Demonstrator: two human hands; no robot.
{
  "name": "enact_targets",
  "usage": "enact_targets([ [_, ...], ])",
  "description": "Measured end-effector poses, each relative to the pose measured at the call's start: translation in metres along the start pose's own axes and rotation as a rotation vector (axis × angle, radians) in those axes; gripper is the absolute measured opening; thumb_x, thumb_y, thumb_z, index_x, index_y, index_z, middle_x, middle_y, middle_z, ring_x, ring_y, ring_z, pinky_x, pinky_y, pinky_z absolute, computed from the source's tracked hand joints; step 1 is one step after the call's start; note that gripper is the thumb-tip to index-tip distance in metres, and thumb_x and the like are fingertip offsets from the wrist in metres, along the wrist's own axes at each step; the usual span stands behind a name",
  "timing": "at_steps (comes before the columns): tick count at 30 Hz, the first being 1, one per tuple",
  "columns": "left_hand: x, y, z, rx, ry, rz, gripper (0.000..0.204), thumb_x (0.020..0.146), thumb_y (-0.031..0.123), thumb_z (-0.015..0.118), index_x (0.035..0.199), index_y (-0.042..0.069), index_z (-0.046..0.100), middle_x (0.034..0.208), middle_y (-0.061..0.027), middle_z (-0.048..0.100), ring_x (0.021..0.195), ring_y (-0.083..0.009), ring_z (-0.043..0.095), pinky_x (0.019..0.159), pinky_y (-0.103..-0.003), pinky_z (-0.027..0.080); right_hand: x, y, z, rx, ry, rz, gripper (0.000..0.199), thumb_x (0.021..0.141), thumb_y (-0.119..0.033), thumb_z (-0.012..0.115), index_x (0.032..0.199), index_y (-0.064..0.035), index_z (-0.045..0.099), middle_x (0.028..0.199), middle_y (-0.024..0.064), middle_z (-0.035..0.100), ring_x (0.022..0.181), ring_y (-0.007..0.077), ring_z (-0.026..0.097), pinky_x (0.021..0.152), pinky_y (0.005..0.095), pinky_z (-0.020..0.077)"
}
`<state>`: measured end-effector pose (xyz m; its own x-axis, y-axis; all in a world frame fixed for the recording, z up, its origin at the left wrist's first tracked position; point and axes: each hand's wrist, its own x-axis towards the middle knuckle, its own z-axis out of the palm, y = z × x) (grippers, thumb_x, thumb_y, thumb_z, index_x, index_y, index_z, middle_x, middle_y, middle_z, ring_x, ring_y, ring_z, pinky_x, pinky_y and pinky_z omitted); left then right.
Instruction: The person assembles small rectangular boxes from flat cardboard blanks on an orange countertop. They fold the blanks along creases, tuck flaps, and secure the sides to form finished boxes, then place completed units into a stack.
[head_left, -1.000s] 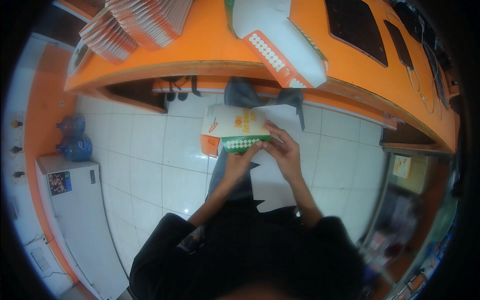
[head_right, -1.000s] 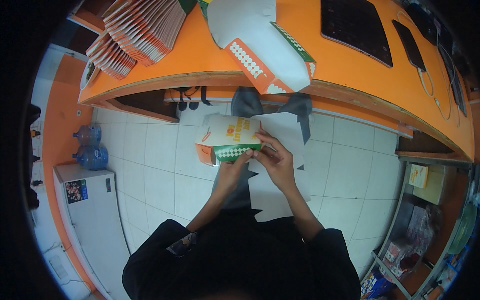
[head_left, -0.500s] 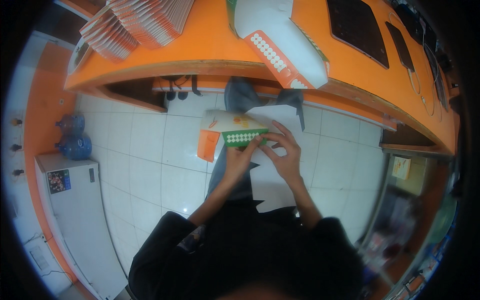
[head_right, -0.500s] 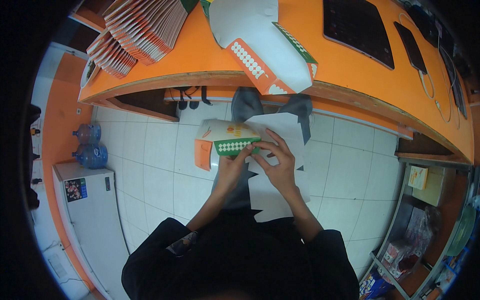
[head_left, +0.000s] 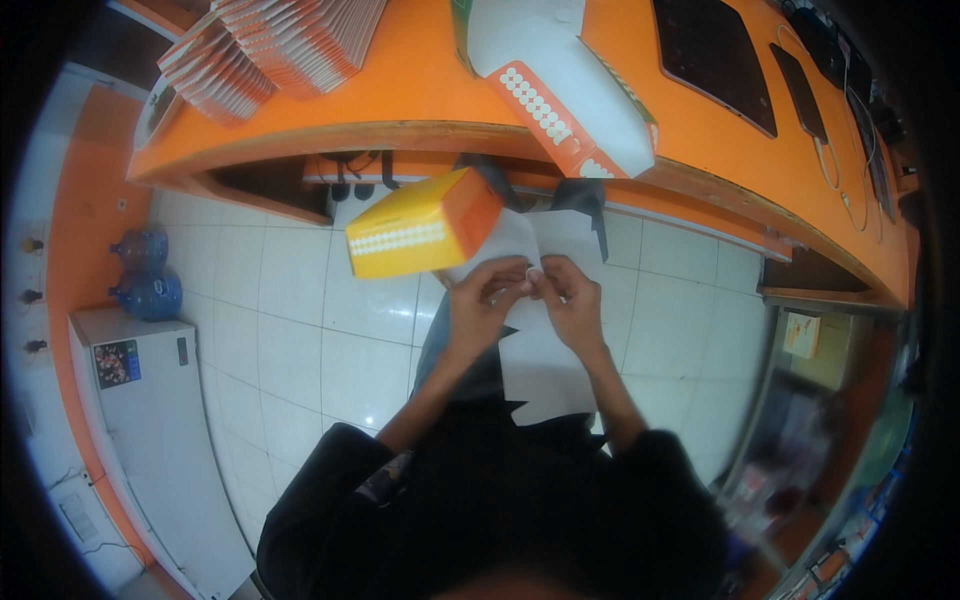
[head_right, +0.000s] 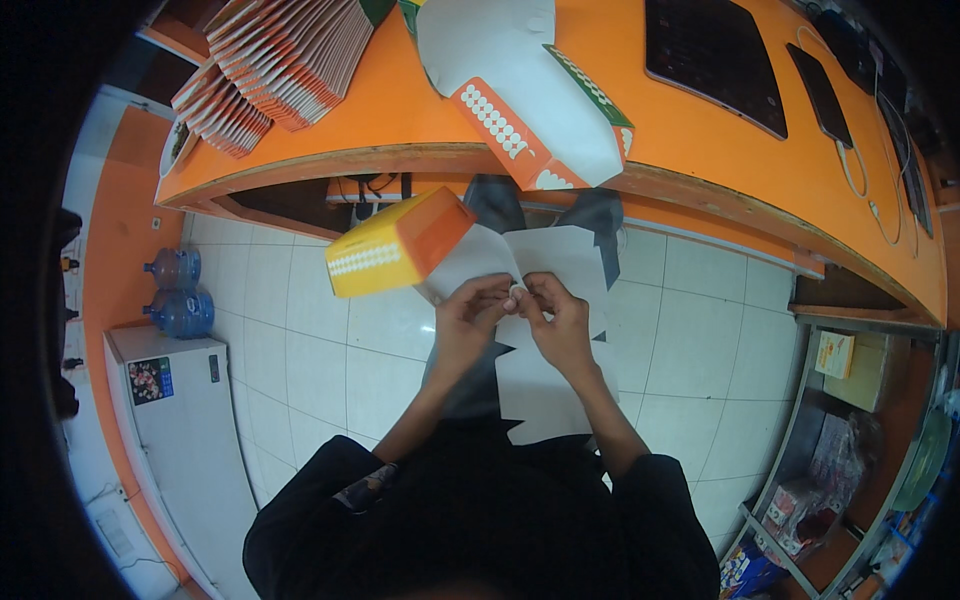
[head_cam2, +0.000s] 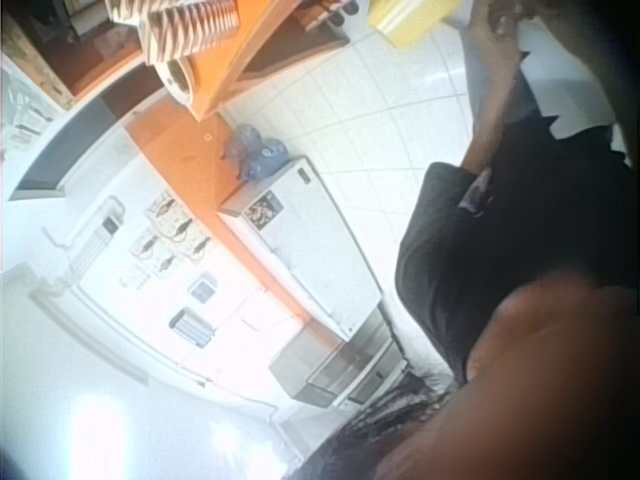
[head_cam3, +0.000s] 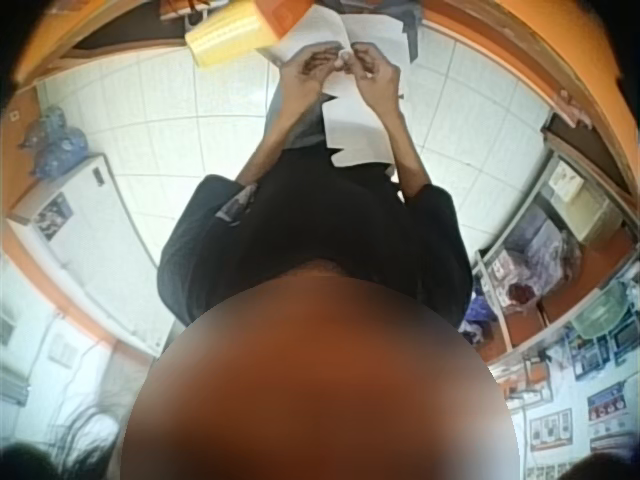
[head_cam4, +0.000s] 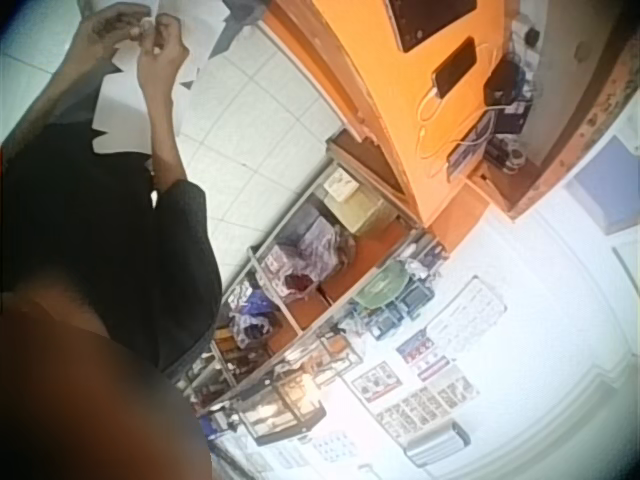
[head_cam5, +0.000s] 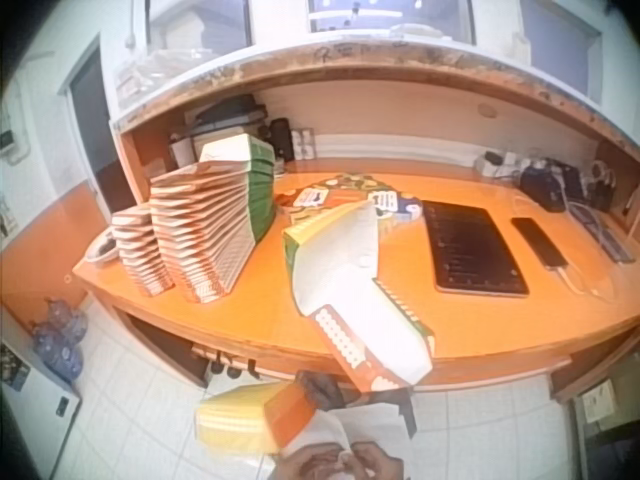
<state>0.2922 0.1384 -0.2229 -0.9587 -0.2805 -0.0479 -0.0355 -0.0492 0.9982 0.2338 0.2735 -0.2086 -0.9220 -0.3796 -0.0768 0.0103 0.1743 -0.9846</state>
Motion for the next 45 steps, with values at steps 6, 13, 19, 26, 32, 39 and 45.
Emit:
enact_targets([
  [6, 0.001, -0.001, -0.004, -0.202, 0.05, -0.094, 0.023, 0.084, -0.002, 0.066, 0.106, -0.004, 0.06, 0.104, -0.0113, 0.064, 0.096, -0.0171, 0.063, 0.086, -0.029, 0.051, -0.002, -0.004, -0.001, -0.035, -0.036, -0.006, 0.016, 0.087, -0.009, 0.065, 0.096, 0.0036, 0.062, 0.082, 0.0103, 0.069, 0.079, 0.0156, 0.069, 0.072, 0.0268, 0.0532],
  [13, 0.0, 0.005, -0.007, -0.242, -0.04, -0.1, 0.026, 0.083, -0.003, 0.066, 0.108, -0.003, 0.059, 0.107, -0.0093, 0.063, 0.104, -0.0183, 0.059, 0.093, -0.032, 0.047, -0.002, -0.013, 0.002, -0.041, 0.044, -0.024, 0.014, 0.086, -0.008, 0.066, 0.094, 0.0031, 0.063, 0.082, 0.0107, 0.069, 0.079, 0.0149, 0.068, 0.073, 0.0263, 0.052],
  [19, -0.001, 0.008, -0.009, -0.2, -0.01, -0.091, 0.028, 0.082, -0.004, 0.066, 0.109, -0.001, 0.059, 0.11, -0.0082, 0.061, 0.105, -0.0178, 0.058, 0.093, -0.03, 0.045, -0.001, -0.015, 0.003, -0.066, 0.013, -0.08, 0.012, 0.085, -0.009, 0.067, 0.091, 0.0013, 0.064, 0.085, 0.0102, 0.07, 0.079, 0.0192, 0.07, 0.072, 0.0285, 0.0539],
  [26, -0.003, 0.002, -0.009, -0.238, 0.011, -0.097, 0.028, 0.082, -0.003, 0.067, 0.108, 0.0, 0.06, 0.106, -0.0076, 0.063, 0.102, -0.0154, 0.059, 0.089, -0.029, 0.046, 0.0, -0.013, -0.005, 0.066, -0.075, 0.002, 0.011, 0.083, -0.007, 0.069, 0.089, 0.0023, 0.066, 0.093, 0.0118, 0.071, 0.085, 0.0172, 0.069, 0.076, 0.029, 0.0541],
  [32, -0.003, 0.001, -0.012, -0.121, 0.023, -0.126, 0.024, 0.082, -0.002, 0.068, 0.105, -0.001, 0.061, 0.1, -0.0073, 0.066, 0.09, -0.0136, 0.062, 0.082, -0.026, 0.048, -0.001, -0.017, -0.018, 0.094, -0.189, 0.052, 0.012, 0.081, -0.005, 0.071, 0.091, 0.0014, 0.07, 0.103, 0.0162, 0.069, 0.093, 0.0175, 0.067, 0.08, 0.0293, 0.0532],
  [39, -0.003, 0.01, -0.013, -0.217, -0.032, -0.111, 0.017, 0.084, -0.002, 0.066, 0.101, -0.001, 0.064, 0.108, -0.0087, 0.062, 0.097, -0.0136, 0.06, 0.086, -0.027, 0.048, -0.003, -0.016, -0.021, -0.06, -0.239, -0.063, 0.016, 0.08, -0.005, 0.071, 0.095, -0.0014, 0.071, 0.109, 0.0161, 0.068, 0.092, 0.021, 0.068, 0.082, 0.0295, 0.0524],
  [45, -0.004, 0.017, -0.012, -0.116, -0.058, -0.094, 0.017, 0.087, 0.001, 0.064, 0.103, -0.001, 0.065, 0.116, -0.0092, 0.058, 0.103, -0.0153, 0.058, 0.087, -0.028, 0.049, -0.004, -0.015, -0.02, -0.056, -0.187, -0.003, 0.013, 0.08, -0.004, 0.07, 0.092, 0.0001, 0.071, 0.103, 0.0159, 0.069, 0.09, 0.0219, 0.069, 0.08, 0.0297, 0.0525],
])
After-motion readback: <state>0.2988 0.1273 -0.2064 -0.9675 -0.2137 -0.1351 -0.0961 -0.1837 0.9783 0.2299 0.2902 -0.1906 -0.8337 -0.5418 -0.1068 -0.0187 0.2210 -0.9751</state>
